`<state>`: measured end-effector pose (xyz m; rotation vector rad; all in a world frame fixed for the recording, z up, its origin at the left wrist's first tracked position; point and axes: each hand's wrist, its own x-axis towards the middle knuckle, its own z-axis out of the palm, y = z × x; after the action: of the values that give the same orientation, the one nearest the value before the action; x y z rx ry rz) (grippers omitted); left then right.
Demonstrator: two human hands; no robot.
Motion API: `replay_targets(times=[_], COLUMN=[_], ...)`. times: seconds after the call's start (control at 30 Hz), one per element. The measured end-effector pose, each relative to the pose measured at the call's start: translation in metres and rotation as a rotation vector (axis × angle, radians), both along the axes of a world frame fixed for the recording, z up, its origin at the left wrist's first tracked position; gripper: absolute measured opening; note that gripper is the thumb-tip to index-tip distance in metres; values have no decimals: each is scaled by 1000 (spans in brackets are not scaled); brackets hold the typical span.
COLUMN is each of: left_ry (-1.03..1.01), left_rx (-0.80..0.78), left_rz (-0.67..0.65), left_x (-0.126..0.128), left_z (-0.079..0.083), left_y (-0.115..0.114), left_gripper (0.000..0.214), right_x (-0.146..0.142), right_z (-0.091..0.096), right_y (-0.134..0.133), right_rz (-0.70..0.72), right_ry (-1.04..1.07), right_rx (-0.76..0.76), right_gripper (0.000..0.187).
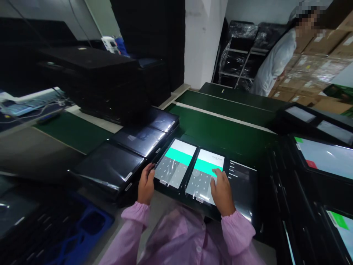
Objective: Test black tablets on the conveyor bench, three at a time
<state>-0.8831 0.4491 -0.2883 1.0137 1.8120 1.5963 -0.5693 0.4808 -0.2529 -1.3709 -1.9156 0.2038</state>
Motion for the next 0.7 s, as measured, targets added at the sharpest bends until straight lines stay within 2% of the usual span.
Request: replay_targets(times=[0.1,0.2,0.3,0.37,0.43,0.5,0.6,0.7], left_ry=[24,117,321,512,674,786,893,927], left_rx=[17,-3,7,50,89,90,21,-19], left_rz=[10,-20,-92,-230,-413,-534,-555,-557], left_x=[-1,-6,-4,7,21,36,53,61], left_z=[-3,1,17,32,45,54,57,55], left_y=[-1,-5,-3,6,20,33,47,50], left_gripper=[47,48,47,41,39,40,37,35], right_x=[17,60,108,128,135,133,128,130], right_z=[12,22,18,8,-2,-11,-20,-25], right_y=[-10,-37,-69,-84,-91,-91,-87,-85], right_rz=[-60,-244,-522,-638,-669,-664,-631,-570], right_ry=[77,211,251,294,376,491,617,684], right_rx=[-10,-71,-193,-213,-134,-6,158,212], right_gripper=[36,46,62,56,41,29,24,21])
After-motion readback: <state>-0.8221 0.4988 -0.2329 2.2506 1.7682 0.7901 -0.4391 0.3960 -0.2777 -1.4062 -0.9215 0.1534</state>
